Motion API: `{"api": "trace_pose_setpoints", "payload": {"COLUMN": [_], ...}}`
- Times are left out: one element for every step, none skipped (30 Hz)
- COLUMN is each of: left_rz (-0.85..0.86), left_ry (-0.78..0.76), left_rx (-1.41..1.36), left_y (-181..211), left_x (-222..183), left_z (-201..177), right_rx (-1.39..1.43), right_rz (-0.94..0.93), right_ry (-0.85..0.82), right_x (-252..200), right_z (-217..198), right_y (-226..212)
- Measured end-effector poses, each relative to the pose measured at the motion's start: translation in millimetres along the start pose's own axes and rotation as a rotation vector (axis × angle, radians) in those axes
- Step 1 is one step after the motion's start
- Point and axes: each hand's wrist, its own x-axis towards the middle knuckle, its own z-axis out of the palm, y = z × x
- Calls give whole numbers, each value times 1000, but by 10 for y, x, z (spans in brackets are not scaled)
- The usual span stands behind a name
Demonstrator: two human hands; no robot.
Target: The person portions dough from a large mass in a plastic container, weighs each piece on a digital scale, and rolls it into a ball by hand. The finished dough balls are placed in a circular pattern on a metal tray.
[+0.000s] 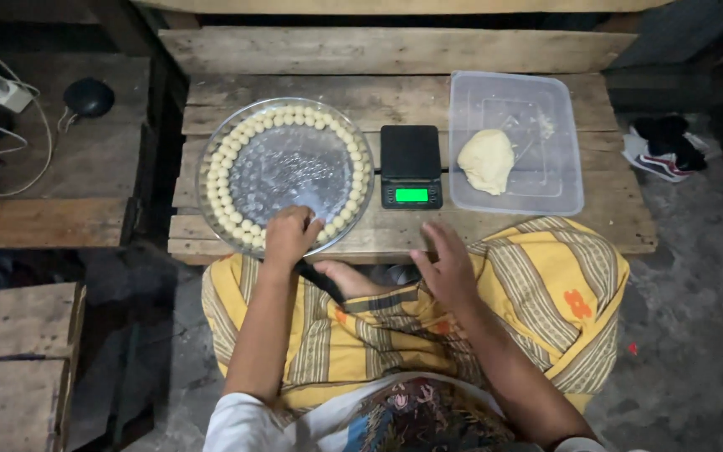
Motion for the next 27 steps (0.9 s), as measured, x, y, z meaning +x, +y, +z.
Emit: {"api": "trace_pose_setpoints", "payload": {"left_rz": [-34,-67,-67,-76,-86,-87,-42,3,5,158,312,314,433,551,539,660,775,763,847,931,926,858,789,784,649,497,495], "left_ry": [19,38,38,38,38,37,91,145,143,178,216,216,101,-15,-15,89,193,190,265,340,337,398,458,456,84,-280,-283], "left_rx": [7,14,15,35,55,57,48,39,41,43,43,45,8,-31,-26,-252,-479,-472,-438,-402,-401,-332,-264,-265,-130,4,6], "left_y": [-7,-15,13,43,73,128,187,251,374,497,619,886,1147,1405,1561,1715,1859,1967,2084,2198,2317,2435,2561,2671,2777,2883,2915], "left_x": [-21,-44,-60,-77,-92,-132,-160,-184,-230,-272,-293,-342,-449,-551,-570,-586,-622,-571,-501,-431,-324,-221,-119,-70,-19,33,70], "left_z": [21,43,-12,-68,-127,-134,-144,-150,-36,81,194,110,37,-36,120,276,437,743,1055,1366,1480,1594,1716,1638,1553,1467,1531], "right_rx": [-142,-284,-283,-374,-464,-462,-548,-633,-632,-742,-852,-851,-883,-913,-904,-968,-1026,-1014,-1012,-1009,-1006,-969,-933,-931,-907,-882,-880], "right_rz": [-91,-182,-181,-187,-193,-193,-191,-189,-187,-185,-183,-181,-225,-270,-277,-354,-427,-429,-410,-392,-391,-396,-402,-402,-391,-379,-378], "right_ry": [-11,-22,-21,-24,-26,-26,-71,-116,-116,-104,-91,-88,-55,-21,-28,99,226,219,219,219,215,196,178,173,174,176,174], "right_x": [82,162,223,284,349,483,625,771,848,931,1032,1133,1199,1263,1309,1354,1365,1381,1408,1432,1436,1436,1434,1443,1455,1467,1473], "right_z": [-148,-295,-425,-557,-688,-728,-773,-820,-793,-766,-739,-660,-564,-462,-400,-336,-260,-184,-132,-78,-93,-107,-132,-120,-105,-92,-106], "right_y": [-73,-147,-51,45,141,280,422,568,658,752,847,965,1084,1201,1239,1274,1310,1428,1551,1671,1658,1643,1633,1663,1687,1709,1701]}}
